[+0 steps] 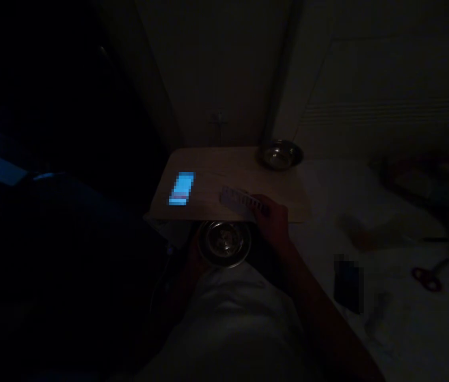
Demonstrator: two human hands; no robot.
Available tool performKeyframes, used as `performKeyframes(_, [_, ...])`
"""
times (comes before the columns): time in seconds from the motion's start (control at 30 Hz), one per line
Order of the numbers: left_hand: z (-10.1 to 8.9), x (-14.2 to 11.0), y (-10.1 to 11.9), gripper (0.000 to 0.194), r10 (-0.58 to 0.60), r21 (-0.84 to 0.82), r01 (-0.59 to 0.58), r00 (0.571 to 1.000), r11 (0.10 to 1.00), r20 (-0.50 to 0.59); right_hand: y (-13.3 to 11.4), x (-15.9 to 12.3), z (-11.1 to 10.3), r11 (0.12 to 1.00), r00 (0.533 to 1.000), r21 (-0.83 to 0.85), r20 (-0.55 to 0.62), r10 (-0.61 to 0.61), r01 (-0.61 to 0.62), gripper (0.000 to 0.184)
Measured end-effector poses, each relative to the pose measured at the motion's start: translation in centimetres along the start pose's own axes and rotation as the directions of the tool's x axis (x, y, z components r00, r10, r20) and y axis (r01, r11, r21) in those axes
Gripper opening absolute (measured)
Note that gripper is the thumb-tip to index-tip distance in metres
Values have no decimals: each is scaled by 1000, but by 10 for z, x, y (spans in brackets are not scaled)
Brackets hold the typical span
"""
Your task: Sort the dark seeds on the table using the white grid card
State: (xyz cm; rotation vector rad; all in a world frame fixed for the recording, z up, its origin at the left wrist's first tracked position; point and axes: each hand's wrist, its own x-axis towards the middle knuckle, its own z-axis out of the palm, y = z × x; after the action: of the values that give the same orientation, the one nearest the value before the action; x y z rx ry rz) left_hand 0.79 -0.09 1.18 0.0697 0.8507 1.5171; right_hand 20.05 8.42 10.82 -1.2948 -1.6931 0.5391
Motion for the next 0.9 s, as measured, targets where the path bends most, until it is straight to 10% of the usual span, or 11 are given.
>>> performKeyframes(0.27, [-12,9,-2,34,-14,-11,15,998,1000,66,1,-2,0,1000,1000,-15,15,5,-5,26])
performKeyframes(0.5, [-22,2,-1,34,204,157,-207,978,966,38,-2,-3,0,999,999,34,45,-4,2,25])
performKeyframes(0.9, [-5,2,3,26,89,124,-86,996,989,-25,-9,-5,-4,999,996,30,87,-21,18,25])
